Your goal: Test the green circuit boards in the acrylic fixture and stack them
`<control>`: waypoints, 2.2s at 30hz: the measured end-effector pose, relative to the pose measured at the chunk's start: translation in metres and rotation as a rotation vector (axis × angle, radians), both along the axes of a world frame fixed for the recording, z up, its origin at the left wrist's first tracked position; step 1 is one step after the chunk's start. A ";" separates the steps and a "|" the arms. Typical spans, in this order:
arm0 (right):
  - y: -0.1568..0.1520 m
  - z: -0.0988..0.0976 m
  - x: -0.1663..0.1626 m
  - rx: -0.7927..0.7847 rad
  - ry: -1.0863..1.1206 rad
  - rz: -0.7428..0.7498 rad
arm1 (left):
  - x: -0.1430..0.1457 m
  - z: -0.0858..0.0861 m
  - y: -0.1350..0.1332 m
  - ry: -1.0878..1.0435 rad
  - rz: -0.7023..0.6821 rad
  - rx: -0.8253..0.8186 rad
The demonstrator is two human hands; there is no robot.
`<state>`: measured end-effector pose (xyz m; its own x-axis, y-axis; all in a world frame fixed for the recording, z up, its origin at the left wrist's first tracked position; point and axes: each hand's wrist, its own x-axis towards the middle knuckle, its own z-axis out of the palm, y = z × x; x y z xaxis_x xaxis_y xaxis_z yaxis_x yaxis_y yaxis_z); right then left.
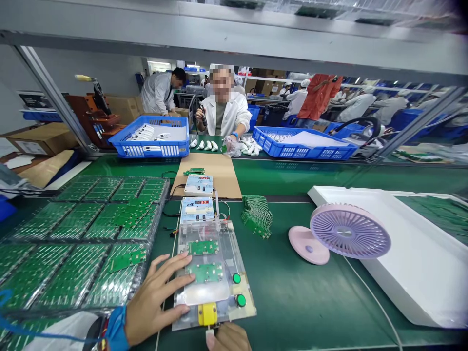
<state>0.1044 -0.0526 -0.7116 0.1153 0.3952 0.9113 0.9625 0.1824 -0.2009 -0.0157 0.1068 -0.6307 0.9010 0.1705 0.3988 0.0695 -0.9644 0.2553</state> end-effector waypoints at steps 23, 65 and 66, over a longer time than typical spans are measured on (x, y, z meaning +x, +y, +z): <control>0.064 0.100 0.091 -0.721 -0.057 0.226 | 0.093 0.107 0.078 -0.265 0.264 -0.197; 0.014 0.017 0.209 -0.595 -0.098 -0.382 | -0.079 0.004 0.090 0.150 0.485 -0.167; 0.014 0.020 0.209 -0.604 -0.107 -0.417 | -0.078 0.002 0.088 0.136 0.474 -0.149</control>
